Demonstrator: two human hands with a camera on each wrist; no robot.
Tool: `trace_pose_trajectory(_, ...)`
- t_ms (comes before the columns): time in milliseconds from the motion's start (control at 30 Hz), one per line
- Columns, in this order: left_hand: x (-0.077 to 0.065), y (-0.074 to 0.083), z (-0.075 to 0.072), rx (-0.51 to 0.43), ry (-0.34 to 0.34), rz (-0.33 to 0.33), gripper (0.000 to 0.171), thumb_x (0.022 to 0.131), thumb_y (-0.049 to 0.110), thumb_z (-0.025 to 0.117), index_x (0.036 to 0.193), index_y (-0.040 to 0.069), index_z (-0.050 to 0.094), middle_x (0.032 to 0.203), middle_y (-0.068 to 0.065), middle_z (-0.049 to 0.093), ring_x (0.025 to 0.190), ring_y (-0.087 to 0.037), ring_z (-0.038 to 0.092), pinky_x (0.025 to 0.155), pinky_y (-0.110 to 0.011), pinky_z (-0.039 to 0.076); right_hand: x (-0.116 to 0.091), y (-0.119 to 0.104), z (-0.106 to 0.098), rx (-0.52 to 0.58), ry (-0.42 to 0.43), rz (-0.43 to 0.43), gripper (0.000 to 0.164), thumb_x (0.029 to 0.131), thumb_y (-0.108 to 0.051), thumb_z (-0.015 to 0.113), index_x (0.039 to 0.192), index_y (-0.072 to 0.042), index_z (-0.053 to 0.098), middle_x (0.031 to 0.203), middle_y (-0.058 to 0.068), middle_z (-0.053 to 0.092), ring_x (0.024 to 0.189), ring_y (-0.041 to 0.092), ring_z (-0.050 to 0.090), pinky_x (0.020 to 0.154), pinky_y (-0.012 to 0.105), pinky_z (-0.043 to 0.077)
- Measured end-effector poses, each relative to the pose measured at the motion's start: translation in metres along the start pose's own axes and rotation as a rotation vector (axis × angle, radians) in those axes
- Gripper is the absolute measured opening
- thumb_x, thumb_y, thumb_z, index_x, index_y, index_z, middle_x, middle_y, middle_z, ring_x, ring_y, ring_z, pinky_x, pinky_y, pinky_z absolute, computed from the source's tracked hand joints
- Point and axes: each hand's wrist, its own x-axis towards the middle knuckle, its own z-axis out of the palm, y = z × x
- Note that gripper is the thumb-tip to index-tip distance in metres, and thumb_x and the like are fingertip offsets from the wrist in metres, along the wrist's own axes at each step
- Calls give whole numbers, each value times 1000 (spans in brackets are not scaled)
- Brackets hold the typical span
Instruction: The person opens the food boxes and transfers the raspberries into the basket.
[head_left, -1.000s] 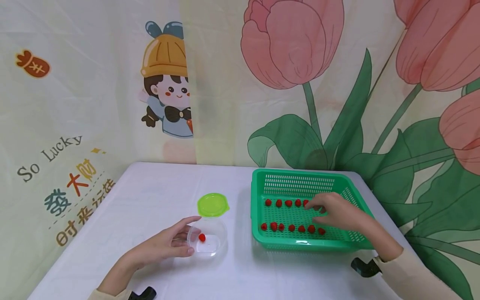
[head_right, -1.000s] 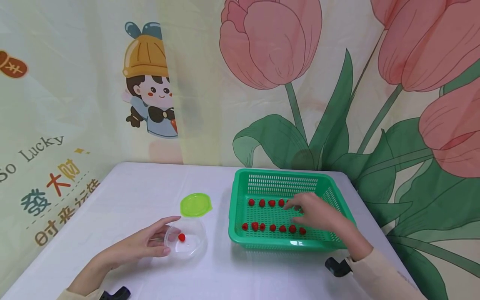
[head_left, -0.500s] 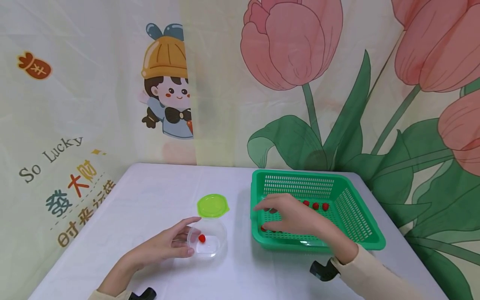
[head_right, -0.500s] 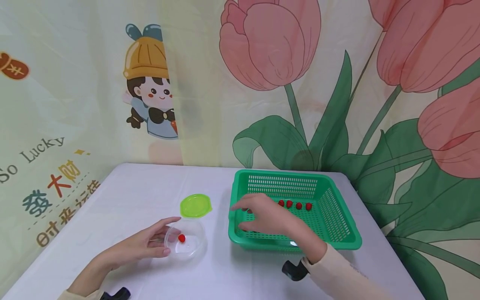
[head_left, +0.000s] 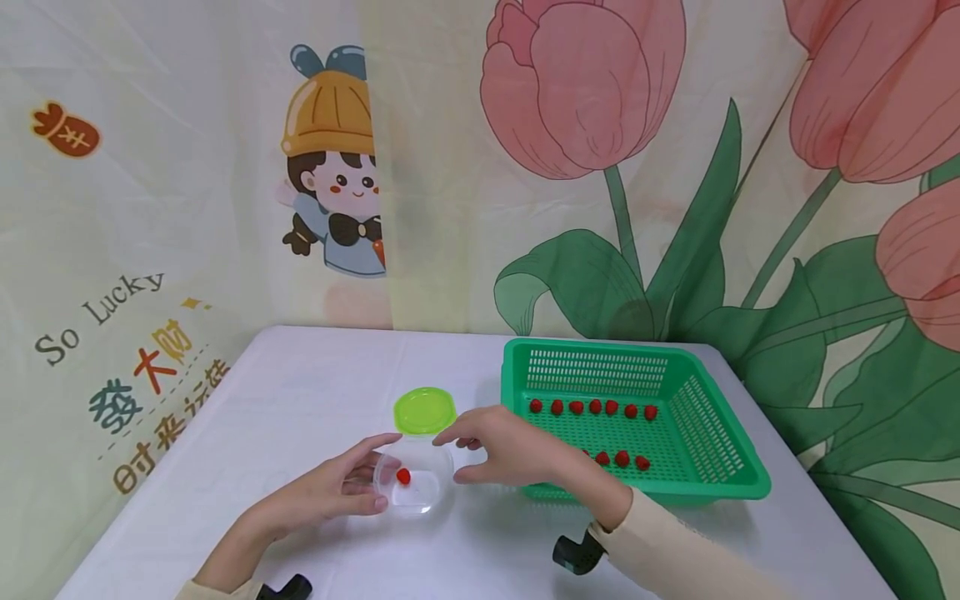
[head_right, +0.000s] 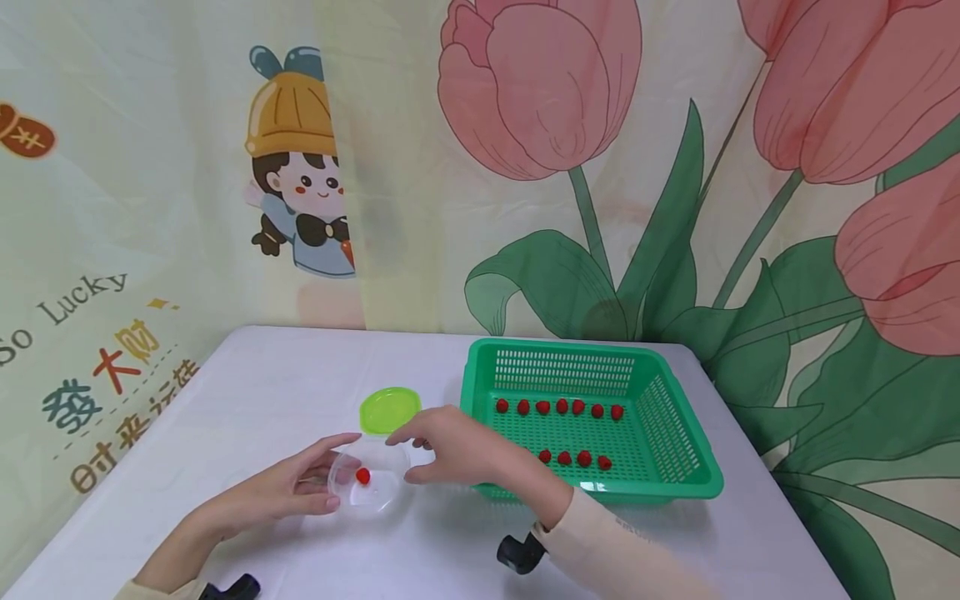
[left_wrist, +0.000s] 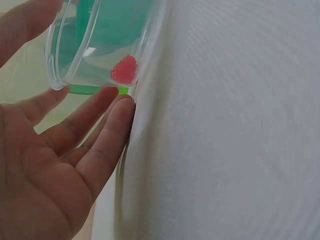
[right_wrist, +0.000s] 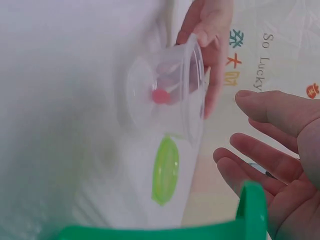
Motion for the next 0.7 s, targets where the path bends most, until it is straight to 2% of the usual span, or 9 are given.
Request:
trace_pose_trajectory(267, 2, -3, 0, 4, 1, 7, 78, 90, 24, 73, 152, 36, 26, 135, -12, 52, 121, -27, 56, 93, -22, 49, 22, -1, 25, 28, -18, -17, 41, 86, -22, 77, 125, -18, 67, 113, -10, 68, 94, 7, 61, 79, 13, 49)
trace_pose_trajectory(400, 2, -2, 0, -20, -5, -4, 79, 89, 23, 73, 152, 35, 25, 135, -13, 52, 122, -28, 55, 92, -23, 50, 29, -2, 31, 12, -12, -35, 41, 86, -21, 77, 125, -14, 68, 113, -6, 69, 92, 10, 62, 78, 14, 49)
trace_pose_trajectory(600, 2, -2, 0, -28, -14, 7, 81, 90, 22, 72, 153, 32, 24, 135, -13, 53, 124, -31, 54, 93, -23, 50, 36, -4, 37, 12, -34, -15, 42, 85, -21, 78, 126, -16, 67, 119, -7, 68, 98, 10, 65, 80, 12, 49)
trace_pose_trajectory(700, 3, -2, 0, -25, -17, 22, 81, 90, 21, 72, 154, 30, 24, 135, -14, 53, 125, -31, 53, 94, -23, 49, 39, -4, 40, -1, -45, -22, 42, 85, -21, 78, 126, -18, 67, 116, -9, 69, 95, 9, 64, 78, 11, 48)
